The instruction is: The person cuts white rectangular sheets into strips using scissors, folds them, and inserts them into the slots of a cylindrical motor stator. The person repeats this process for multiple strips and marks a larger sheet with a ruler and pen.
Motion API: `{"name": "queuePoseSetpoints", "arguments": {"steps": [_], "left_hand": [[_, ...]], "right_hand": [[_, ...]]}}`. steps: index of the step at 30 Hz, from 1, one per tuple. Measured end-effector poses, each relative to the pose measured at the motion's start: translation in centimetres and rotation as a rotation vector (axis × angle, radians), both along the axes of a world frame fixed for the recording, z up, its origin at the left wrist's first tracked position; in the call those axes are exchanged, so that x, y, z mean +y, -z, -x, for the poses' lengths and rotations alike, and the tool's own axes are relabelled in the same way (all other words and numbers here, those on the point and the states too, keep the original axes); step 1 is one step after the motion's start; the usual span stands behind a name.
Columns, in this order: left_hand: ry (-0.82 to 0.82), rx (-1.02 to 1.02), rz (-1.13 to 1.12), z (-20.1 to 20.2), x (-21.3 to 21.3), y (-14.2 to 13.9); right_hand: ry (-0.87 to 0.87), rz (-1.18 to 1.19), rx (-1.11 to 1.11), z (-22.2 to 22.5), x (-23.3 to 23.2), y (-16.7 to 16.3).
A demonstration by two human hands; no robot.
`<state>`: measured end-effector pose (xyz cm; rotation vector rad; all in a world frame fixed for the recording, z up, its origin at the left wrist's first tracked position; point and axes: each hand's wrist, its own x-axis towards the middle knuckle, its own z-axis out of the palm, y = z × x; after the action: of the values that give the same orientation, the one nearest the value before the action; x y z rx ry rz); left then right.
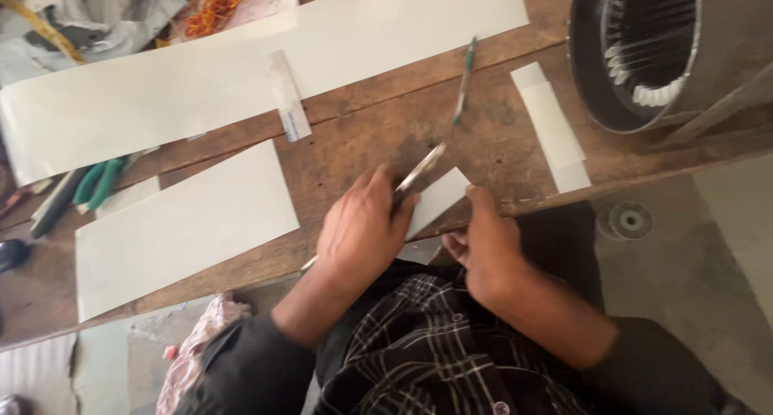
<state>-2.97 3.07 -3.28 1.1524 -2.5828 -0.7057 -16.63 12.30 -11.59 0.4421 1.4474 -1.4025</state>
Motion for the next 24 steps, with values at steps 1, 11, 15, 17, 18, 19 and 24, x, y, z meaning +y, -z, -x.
{"name": "queuePoseSetpoints", "arguments": {"steps": [1, 11, 15, 17, 18, 19, 24], "left_hand": [[-0.011, -0.017, -0.026, -0.3, 0.1, -0.3], [0.026, -0.123, -0.078, 2.3, -2.3, -0.4], [0.029, -0.024, -0.149, 0.4, -3.9, -0.3], [0.008, -0.012, -0.151, -1.3, -4.2, -0.3], [-0.009, -0.020, -0.147, -2.3, -4.0, -0.3], [-0.027, -0.031, -0.147, -2.9, -3.6, -0.3], [-0.013, -0.142, -0.164, -3.5, -1.5, -0.3]], "right_hand": [[0.013, 0.000, -0.004, -0.1, -0.1, -0.2], [-0.311, 0.122, -0.067, -1.0, 0.8, -0.7], [-0.327, 0.075, -0.068, -1.5, 0.1, -0.9], [-0.332, 0.067, -0.079, -1.6, -0.1, -1.0], [-0.332, 0.079, -0.089, -1.8, -0.2, -0.9], [-0.331, 0.089, -0.101, -2.0, -0.3, -0.9], [-0.301, 0.126, -0.106, -3.5, -1.0, -0.5]]}}
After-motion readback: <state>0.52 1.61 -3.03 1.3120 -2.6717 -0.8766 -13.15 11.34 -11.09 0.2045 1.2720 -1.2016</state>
